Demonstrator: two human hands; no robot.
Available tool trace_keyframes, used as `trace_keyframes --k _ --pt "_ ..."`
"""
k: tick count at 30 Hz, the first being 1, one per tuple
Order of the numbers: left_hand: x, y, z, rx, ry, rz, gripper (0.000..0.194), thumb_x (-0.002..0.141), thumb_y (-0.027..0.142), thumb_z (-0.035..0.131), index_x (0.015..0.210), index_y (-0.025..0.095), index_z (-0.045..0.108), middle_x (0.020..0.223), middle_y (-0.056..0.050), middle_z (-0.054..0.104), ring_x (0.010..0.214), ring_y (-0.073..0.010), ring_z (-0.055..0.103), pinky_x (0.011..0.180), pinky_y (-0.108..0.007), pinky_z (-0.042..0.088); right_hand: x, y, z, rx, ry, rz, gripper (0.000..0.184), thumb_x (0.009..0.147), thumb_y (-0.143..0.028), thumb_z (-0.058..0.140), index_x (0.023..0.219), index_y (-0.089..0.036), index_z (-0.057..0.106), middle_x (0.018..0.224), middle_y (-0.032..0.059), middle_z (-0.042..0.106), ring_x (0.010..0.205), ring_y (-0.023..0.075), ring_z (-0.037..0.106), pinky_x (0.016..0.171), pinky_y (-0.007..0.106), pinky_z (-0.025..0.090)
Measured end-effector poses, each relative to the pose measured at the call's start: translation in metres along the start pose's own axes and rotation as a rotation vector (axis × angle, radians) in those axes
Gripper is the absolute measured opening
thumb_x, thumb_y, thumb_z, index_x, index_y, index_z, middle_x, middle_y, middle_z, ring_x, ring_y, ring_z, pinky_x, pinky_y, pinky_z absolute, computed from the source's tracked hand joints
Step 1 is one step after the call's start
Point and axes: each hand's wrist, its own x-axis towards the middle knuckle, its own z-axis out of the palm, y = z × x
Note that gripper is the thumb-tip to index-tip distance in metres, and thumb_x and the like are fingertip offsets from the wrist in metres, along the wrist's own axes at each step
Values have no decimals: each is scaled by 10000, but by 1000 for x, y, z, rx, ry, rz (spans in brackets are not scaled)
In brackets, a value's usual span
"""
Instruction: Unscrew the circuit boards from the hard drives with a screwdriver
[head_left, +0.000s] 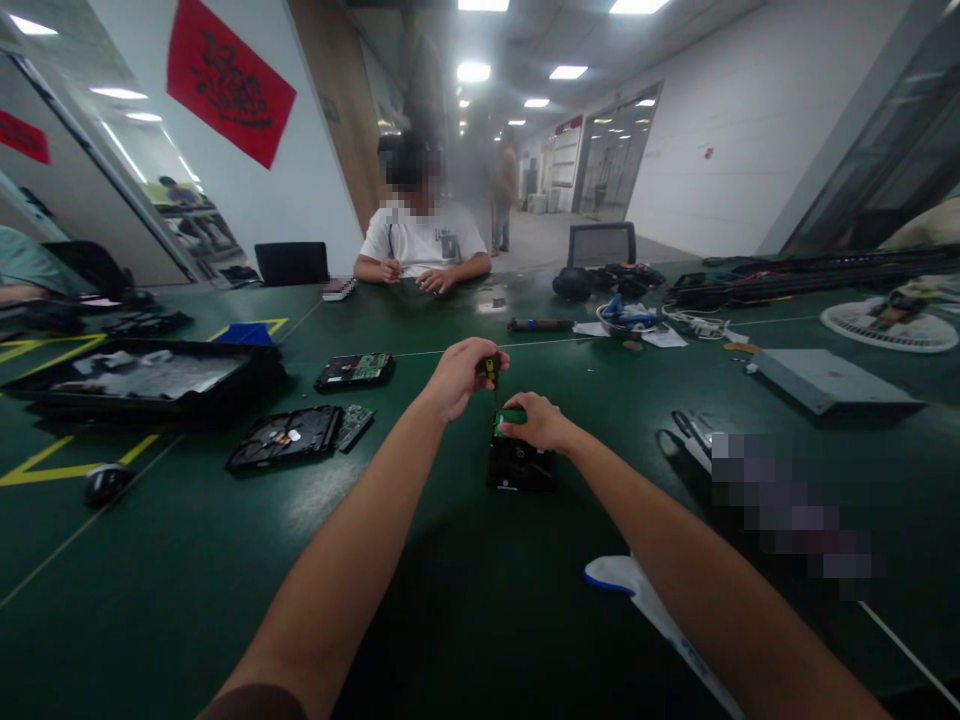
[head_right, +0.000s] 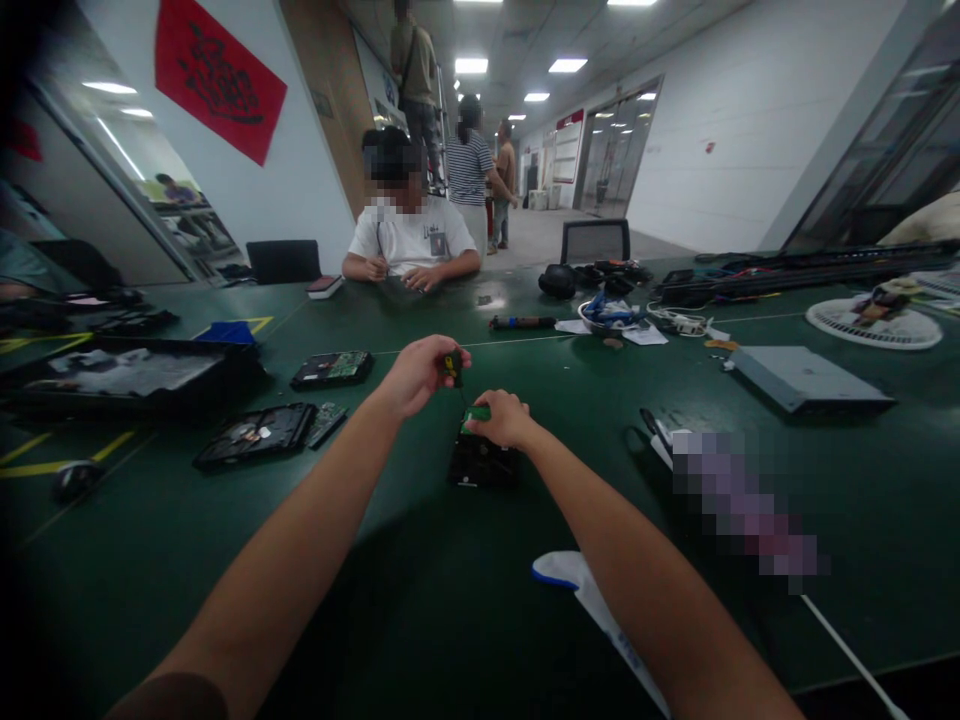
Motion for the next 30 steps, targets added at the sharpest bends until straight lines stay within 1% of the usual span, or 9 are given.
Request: trace_keyframes --k 3,6,9,11,16,21,23,26,30 --pt "-1 3 1 237 49 121 164 805 351 677 810 187 666 784 -29 661 698 -157 604 538 -233 453 0 1 1 -1 1 -6 423 841 -532 746 1202 -313 705 1280 50 693 1208 311 622 952 421 476" --pt "-3 8 3 580 112 321 141 863 304 620 773 203 660 709 -6 610 667 -157 555 604 -262 444 1 2 2 -8 9 -1 425 840 -524 751 1206 -312 704 1277 53 693 1206 312 624 955 424 479" --pt "-6 8 7 905 179 534 131 902 238 587 796 206 658 777 -23 637 751 -177 587 723 -298 455 1 2 3 -16 4 1 445 840 -527 753 1221 -305 699 1286 62 690 1212 314 621 958 425 481" --pt "-8 5 10 1019 223 585 120 929 250 592 845 209 666 847 -40 658 800 -190 615 764 -309 466 2 2 3 -22 0 3 451 839 -531 752 1225 -304 698 1297 64 687 1217 314 618 964 426 480" --pt "-12 -3 15 1146 254 602 195 1004 381 579 1011 227 700 1003 -77 709 899 -220 674 789 -315 497 2 1 3 -25 10 0 437 840 -529 750 1213 -305 703 1301 65 687 1222 317 617 972 434 481" --pt "-14 1 14 1295 186 598 274 1052 315 490 1228 236 685 1179 -92 743 989 -250 711 822 -335 514 2 2 3 -22 11 -12 457 835 -548 748 1218 -302 702 1308 72 681 1223 327 616 970 449 487" --pt "-14 0 14 1334 189 590 302 1063 288 454 1269 241 671 1236 -93 737 1005 -257 718 824 -343 517 2 2 4 -20 15 -16 470 836 -555 746 1227 -299 698 1309 75 682 1220 327 617 971 449 487" --pt "-13 -8 13 1305 218 615 296 1068 331 472 1287 249 655 1292 -90 722 1086 -262 707 850 -336 518 3 2 4 -26 19 -9 479 836 -553 747 1236 -294 693 1314 78 683 1225 324 614 975 440 485" --pt "-11 -22 12 1123 241 651 317 995 443 637 1242 245 651 1257 -87 729 1114 -259 695 892 -325 512 3 0 3 -31 13 15 466 829 -540 760 1225 -303 699 1314 69 682 1233 322 613 975 430 482"
